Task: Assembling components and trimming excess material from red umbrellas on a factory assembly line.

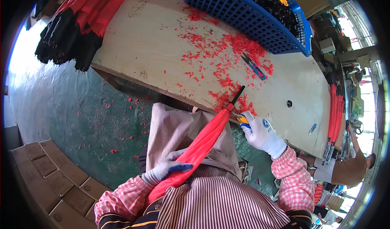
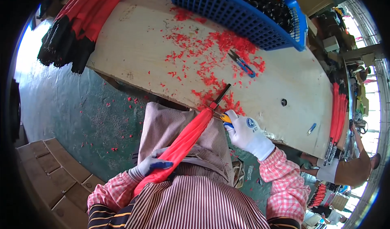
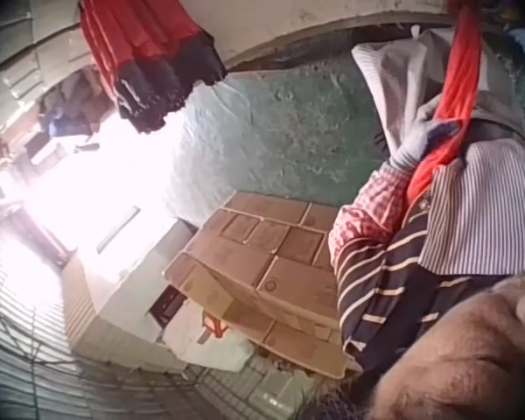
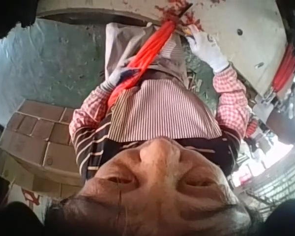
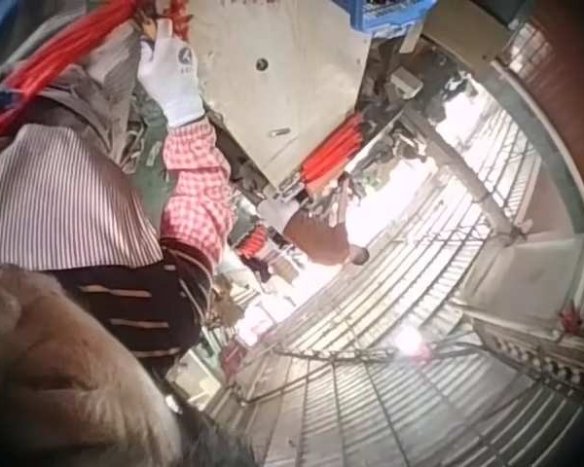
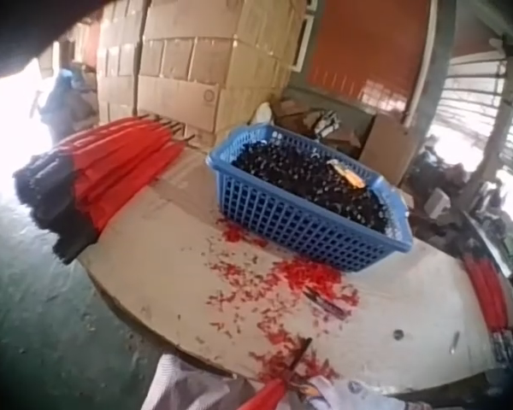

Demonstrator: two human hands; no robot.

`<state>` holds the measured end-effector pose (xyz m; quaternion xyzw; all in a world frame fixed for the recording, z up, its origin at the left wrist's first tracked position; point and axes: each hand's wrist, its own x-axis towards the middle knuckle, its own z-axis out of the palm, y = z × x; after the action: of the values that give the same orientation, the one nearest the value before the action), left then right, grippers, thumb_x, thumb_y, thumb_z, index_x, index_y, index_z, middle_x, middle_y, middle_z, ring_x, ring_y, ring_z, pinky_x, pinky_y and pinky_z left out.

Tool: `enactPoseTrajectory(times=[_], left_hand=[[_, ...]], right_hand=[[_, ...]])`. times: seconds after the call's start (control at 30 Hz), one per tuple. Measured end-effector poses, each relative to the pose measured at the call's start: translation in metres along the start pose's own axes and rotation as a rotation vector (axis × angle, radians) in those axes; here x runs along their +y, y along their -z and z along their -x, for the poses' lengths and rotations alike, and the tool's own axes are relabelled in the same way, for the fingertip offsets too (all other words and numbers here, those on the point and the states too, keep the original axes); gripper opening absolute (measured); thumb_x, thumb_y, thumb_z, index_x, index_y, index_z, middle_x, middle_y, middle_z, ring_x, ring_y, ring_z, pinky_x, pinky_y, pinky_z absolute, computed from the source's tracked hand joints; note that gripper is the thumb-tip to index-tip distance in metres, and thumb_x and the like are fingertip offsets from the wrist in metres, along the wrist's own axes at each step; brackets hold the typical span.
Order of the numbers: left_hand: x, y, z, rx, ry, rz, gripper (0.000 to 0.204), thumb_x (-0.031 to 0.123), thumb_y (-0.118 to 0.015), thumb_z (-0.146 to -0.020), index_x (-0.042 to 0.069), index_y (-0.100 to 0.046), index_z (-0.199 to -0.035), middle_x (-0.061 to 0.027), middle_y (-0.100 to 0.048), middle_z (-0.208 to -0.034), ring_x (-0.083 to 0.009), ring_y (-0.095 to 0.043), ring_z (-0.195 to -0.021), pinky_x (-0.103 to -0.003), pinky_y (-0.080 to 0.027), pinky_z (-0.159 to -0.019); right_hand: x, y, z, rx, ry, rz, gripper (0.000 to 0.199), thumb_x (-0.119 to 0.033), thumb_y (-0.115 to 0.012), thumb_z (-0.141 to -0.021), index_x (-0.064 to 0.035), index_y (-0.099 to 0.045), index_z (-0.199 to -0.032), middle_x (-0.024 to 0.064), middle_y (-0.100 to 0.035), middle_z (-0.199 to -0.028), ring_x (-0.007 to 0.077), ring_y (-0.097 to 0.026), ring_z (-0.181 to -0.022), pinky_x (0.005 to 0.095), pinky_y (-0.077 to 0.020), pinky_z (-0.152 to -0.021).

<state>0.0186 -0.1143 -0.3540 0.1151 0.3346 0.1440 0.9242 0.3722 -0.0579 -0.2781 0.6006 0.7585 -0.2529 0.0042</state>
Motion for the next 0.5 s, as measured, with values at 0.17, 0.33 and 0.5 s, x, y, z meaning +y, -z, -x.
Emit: enactPoseTrajectory(times=[0.17, 0.33, 0.5], left_hand=[[0.019, -0.058, 0.012, 0.103, -0.363, -0.765, 0.073, 0.016, -0.080, -0.089, -0.002, -0.048, -0.152, -0.0113, -0.072, -0.124, -0.0187, -0.071, -0.104, -0.033, -0.056, -0.093], [0.005, 0.008, -0.015, -0.081, -0.289, -0.468, 0.076, 0.027, -0.079, -0.092, -0.003, -0.046, -0.153, -0.0158, -0.072, -0.123, -0.0246, -0.071, -0.104, -0.034, -0.056, -0.093], [0.018, -0.065, -0.008, -0.468, 0.092, 0.645, 0.075, 0.035, -0.074, -0.095, -0.004, -0.045, -0.152, -0.0194, -0.076, -0.112, -0.0292, -0.073, -0.104, -0.037, -0.058, -0.086]], right_hand=[[0.003, -0.006, 0.001, 0.079, -0.073, 0.106, 0.039, -0.019, -0.063, -0.099, 0.0010, -0.054, -0.131, 0.0282, -0.068, -0.084, 0.0485, -0.066, -0.078, 0.0571, -0.0498, -0.066], [-0.001, 0.006, 0.005, 0.111, -0.017, 0.067, 0.038, -0.021, -0.063, -0.099, 0.0014, -0.053, -0.129, 0.0269, -0.067, -0.080, 0.0478, -0.067, -0.076, 0.0574, -0.0501, -0.065], [-0.012, 0.012, 0.006, 0.054, -0.056, 0.117, 0.036, -0.021, -0.063, -0.099, 0.0010, -0.054, -0.126, 0.0264, -0.067, -0.078, 0.0471, -0.067, -0.074, 0.0570, -0.0508, -0.064]])
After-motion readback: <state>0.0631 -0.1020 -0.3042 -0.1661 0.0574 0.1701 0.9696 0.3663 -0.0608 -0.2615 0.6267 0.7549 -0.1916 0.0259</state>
